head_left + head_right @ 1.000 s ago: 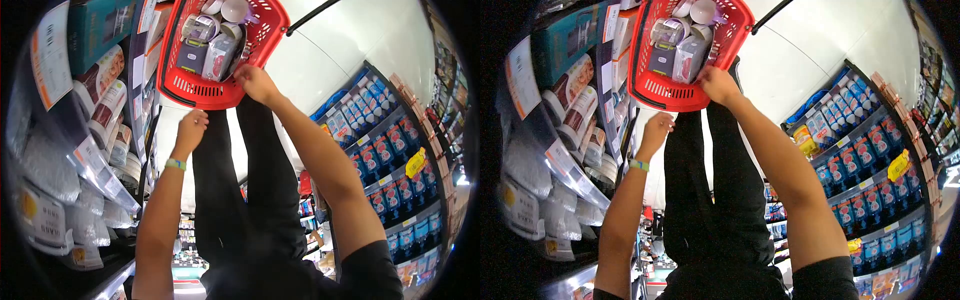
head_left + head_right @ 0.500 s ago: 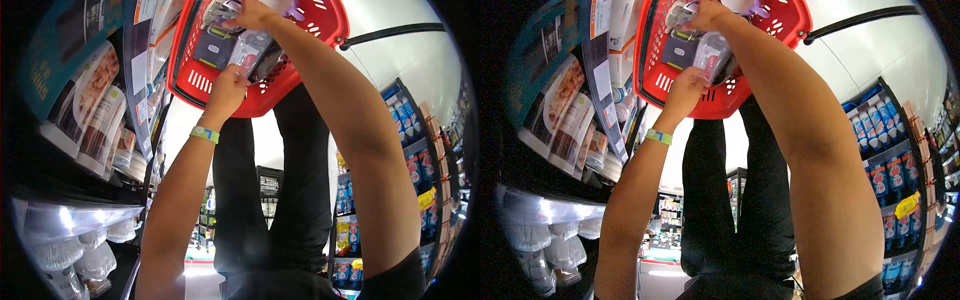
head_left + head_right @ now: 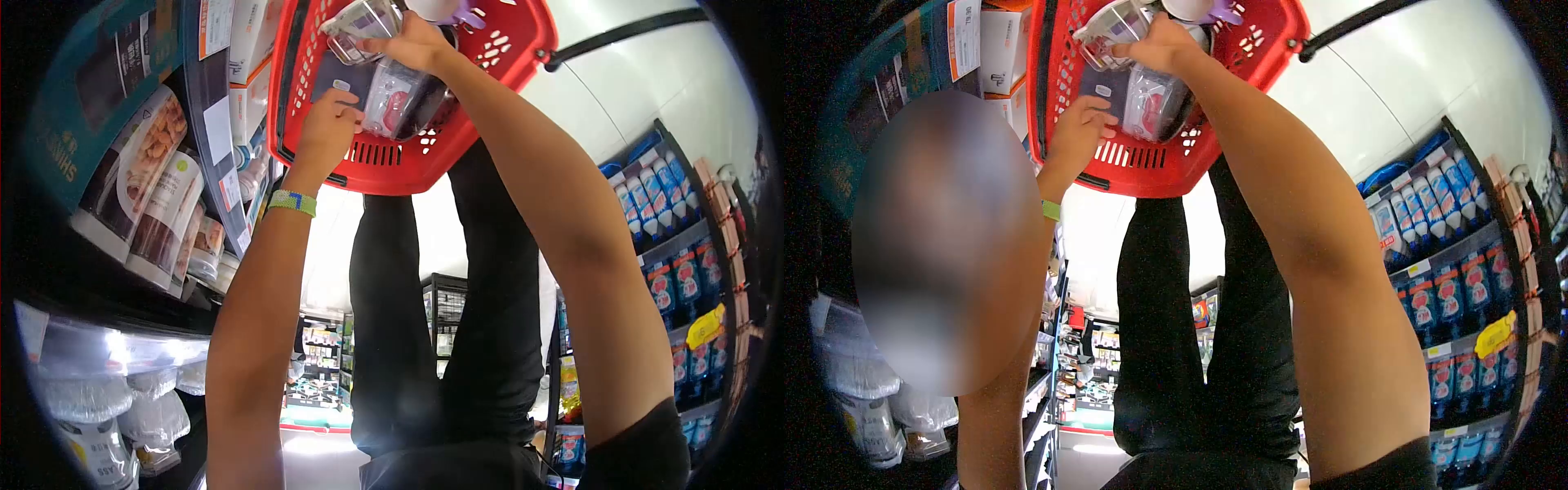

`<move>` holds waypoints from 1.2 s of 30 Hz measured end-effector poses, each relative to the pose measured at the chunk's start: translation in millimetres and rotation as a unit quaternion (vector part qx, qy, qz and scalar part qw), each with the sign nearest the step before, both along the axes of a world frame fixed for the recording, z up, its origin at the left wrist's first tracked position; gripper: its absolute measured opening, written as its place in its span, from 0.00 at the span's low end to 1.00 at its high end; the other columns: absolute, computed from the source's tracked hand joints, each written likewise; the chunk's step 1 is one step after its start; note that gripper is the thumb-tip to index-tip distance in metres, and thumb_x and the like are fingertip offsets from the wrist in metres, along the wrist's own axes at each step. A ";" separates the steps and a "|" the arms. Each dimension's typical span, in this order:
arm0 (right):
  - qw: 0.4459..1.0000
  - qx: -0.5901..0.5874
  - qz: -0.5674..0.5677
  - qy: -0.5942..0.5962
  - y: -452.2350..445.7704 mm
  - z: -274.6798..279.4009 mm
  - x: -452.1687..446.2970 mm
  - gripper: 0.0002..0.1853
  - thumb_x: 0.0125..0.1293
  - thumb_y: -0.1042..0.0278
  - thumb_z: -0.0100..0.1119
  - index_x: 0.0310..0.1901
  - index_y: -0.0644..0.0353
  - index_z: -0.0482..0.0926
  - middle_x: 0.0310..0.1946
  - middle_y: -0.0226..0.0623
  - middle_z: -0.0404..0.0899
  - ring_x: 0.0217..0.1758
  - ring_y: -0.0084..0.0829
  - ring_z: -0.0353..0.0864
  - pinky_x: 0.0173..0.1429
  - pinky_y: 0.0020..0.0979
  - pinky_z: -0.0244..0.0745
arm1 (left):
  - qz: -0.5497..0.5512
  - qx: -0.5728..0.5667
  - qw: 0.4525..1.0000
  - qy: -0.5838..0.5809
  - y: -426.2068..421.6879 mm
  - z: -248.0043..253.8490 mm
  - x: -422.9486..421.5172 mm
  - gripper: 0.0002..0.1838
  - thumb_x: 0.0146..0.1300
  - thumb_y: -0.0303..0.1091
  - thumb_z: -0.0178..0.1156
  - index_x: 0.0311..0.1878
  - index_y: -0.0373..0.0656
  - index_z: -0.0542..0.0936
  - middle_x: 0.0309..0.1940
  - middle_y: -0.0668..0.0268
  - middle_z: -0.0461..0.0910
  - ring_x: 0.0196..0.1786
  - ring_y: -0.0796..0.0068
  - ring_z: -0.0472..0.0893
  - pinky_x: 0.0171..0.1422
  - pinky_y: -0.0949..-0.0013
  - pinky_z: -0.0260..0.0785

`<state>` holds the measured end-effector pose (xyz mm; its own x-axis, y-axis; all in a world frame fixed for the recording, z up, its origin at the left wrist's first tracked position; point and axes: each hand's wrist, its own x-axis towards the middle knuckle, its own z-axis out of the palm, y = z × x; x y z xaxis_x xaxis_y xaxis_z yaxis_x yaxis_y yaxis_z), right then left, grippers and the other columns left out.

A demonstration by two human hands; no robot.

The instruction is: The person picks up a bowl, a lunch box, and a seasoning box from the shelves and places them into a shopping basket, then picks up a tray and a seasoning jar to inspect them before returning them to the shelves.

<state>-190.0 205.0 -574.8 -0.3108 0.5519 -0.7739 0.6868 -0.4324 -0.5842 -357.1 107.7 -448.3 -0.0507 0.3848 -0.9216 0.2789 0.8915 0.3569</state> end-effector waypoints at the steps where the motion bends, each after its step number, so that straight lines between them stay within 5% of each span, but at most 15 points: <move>1: 1.000 0.001 -0.004 -0.005 -1.1 11.6 8.8 0.53 0.44 0.36 0.75 0.59 0.80 0.71 0.56 0.60 0.80 0.58 0.47 0.83 0.64 0.38 0.75 | 0.007 -0.004 1.000 0.007 -4.2 1.9 -0.5 0.15 0.69 0.27 0.53 0.57 0.33 0.73 0.42 0.49 0.84 0.42 0.62 0.87 0.47 0.67 0.80; 3: 0.992 -0.075 -0.087 0.045 -0.2 56.0 26.8 0.43 0.53 0.42 0.73 0.63 0.67 0.74 0.52 0.50 0.83 0.54 0.42 0.84 0.63 0.37 0.74 | 0.010 -0.003 1.000 0.009 -0.2 15.1 10.7 0.17 0.72 0.31 0.54 0.60 0.34 0.71 0.47 0.47 0.82 0.44 0.61 0.86 0.48 0.65 0.80; 6: 0.979 -0.043 -0.162 0.121 -10.6 106.1 50.5 0.40 0.54 0.49 0.76 0.62 0.69 0.74 0.53 0.49 0.82 0.56 0.38 0.82 0.65 0.36 0.72 | 0.138 -0.024 0.990 0.029 15.1 57.1 30.9 0.32 0.76 0.57 0.49 0.73 0.46 0.60 0.65 0.49 0.70 0.62 0.56 0.77 0.55 0.54 0.78; 11: 0.958 -0.055 -0.213 0.182 -37.1 216.7 76.2 0.37 0.58 0.56 0.73 0.63 0.71 0.70 0.53 0.47 0.82 0.57 0.35 0.81 0.64 0.36 0.73 | 0.173 0.053 0.982 -0.047 22.2 153.9 49.6 0.40 0.71 0.63 0.53 0.76 0.49 0.57 0.68 0.53 0.66 0.66 0.54 0.73 0.57 0.53 0.78; 13: 0.958 -0.068 -0.205 0.186 -53.1 268.8 81.0 0.36 0.59 0.59 0.73 0.63 0.71 0.68 0.53 0.46 0.81 0.56 0.34 0.81 0.61 0.37 0.75 | 0.135 0.056 0.987 -0.060 13.7 201.9 50.0 0.39 0.73 0.59 0.53 0.77 0.49 0.55 0.70 0.50 0.64 0.65 0.54 0.74 0.55 0.57 0.79; 15: 0.959 -0.061 -0.225 0.160 -73.1 323.8 81.9 0.45 0.50 0.51 0.77 0.62 0.76 0.67 0.50 0.55 0.81 0.54 0.42 0.82 0.63 0.38 0.74 | 0.165 0.083 0.979 -0.088 1.0 273.1 57.5 0.37 0.72 0.55 0.57 0.76 0.51 0.56 0.71 0.50 0.63 0.66 0.56 0.73 0.57 0.58 0.79; 17: 0.966 -0.066 -0.207 0.137 -87.7 388.9 78.3 0.45 0.51 0.50 0.76 0.62 0.76 0.67 0.49 0.55 0.80 0.55 0.44 0.82 0.63 0.39 0.74 | 0.171 0.057 0.976 -0.122 -30.0 317.6 47.1 0.37 0.72 0.49 0.58 0.78 0.51 0.54 0.69 0.53 0.68 0.66 0.57 0.74 0.59 0.51 0.78; 19: 0.987 0.033 -0.134 0.080 -97.5 470.6 69.1 0.46 0.51 0.50 0.76 0.62 0.76 0.65 0.54 0.60 0.76 0.60 0.49 0.79 0.64 0.41 0.73 | 0.254 -0.006 0.951 -0.177 -45.4 378.1 40.8 0.36 0.72 0.40 0.60 0.77 0.49 0.55 0.67 0.53 0.70 0.64 0.58 0.76 0.59 0.49 0.79; 23: 0.988 0.146 -0.049 0.011 -143.2 587.2 37.9 0.48 0.51 0.50 0.77 0.65 0.72 0.62 0.61 0.64 0.67 0.64 0.60 0.70 0.66 0.48 0.69 | 0.248 0.040 0.946 -0.204 -90.2 445.9 10.3 0.34 0.65 0.20 0.54 0.74 0.45 0.57 0.53 0.55 0.77 0.55 0.61 0.81 0.54 0.52 0.83; 25: 0.978 0.201 -0.029 0.041 -155.9 638.9 24.8 0.49 0.55 0.44 0.75 0.66 0.71 0.62 0.57 0.59 0.70 0.62 0.56 0.72 0.66 0.43 0.69 | 0.246 0.081 0.950 -0.174 -106.1 472.1 -5.8 0.31 0.65 0.19 0.51 0.72 0.41 0.61 0.53 0.55 0.78 0.50 0.62 0.83 0.52 0.54 0.84; 28: 0.967 0.219 -0.060 0.114 -166.0 709.3 2.6 0.29 0.65 0.54 0.67 0.60 0.63 0.71 0.54 0.50 0.73 0.58 0.47 0.75 0.63 0.39 0.70 | 0.302 0.126 0.920 -0.216 -120.5 511.6 -32.7 0.23 0.63 0.18 0.47 0.62 0.35 0.73 0.52 0.54 0.81 0.45 0.63 0.86 0.50 0.59 0.84; 30: 0.962 0.221 -0.060 0.148 -173.6 737.1 -6.8 0.24 0.68 0.57 0.65 0.58 0.62 0.74 0.51 0.46 0.75 0.56 0.41 0.77 0.61 0.37 0.72 | 0.310 0.162 0.900 -0.259 -143.2 516.1 -60.8 0.19 0.72 0.30 0.51 0.64 0.38 0.73 0.56 0.58 0.81 0.55 0.64 0.83 0.59 0.61 0.79; 32: 0.958 0.091 -0.155 0.223 -181.1 757.4 -17.1 0.17 0.72 0.61 0.61 0.56 0.62 0.76 0.45 0.37 0.78 0.52 0.29 0.78 0.58 0.31 0.72 | 0.345 0.192 0.866 -0.305 -149.2 543.8 -76.8 0.26 0.76 0.47 0.51 0.69 0.40 0.70 0.62 0.60 0.78 0.62 0.64 0.79 0.68 0.59 0.73; 35: 0.948 0.139 -0.152 0.241 -186.9 781.3 -36.0 0.15 0.73 0.63 0.59 0.55 0.61 0.76 0.42 0.32 0.78 0.49 0.22 0.77 0.55 0.28 0.72 | 0.365 0.210 0.821 -0.386 -158.4 587.5 -94.4 0.24 0.74 0.41 0.56 0.67 0.37 0.73 0.59 0.59 0.80 0.58 0.66 0.82 0.63 0.60 0.77; 36: 0.941 0.142 -0.150 0.267 -191.4 779.0 -40.5 0.17 0.71 0.61 0.61 0.55 0.62 0.77 0.46 0.41 0.81 0.50 0.31 0.80 0.56 0.33 0.74 | 0.350 0.214 0.807 -0.424 -158.9 600.4 -99.6 0.25 0.73 0.42 0.57 0.67 0.37 0.73 0.60 0.59 0.79 0.58 0.66 0.82 0.64 0.60 0.77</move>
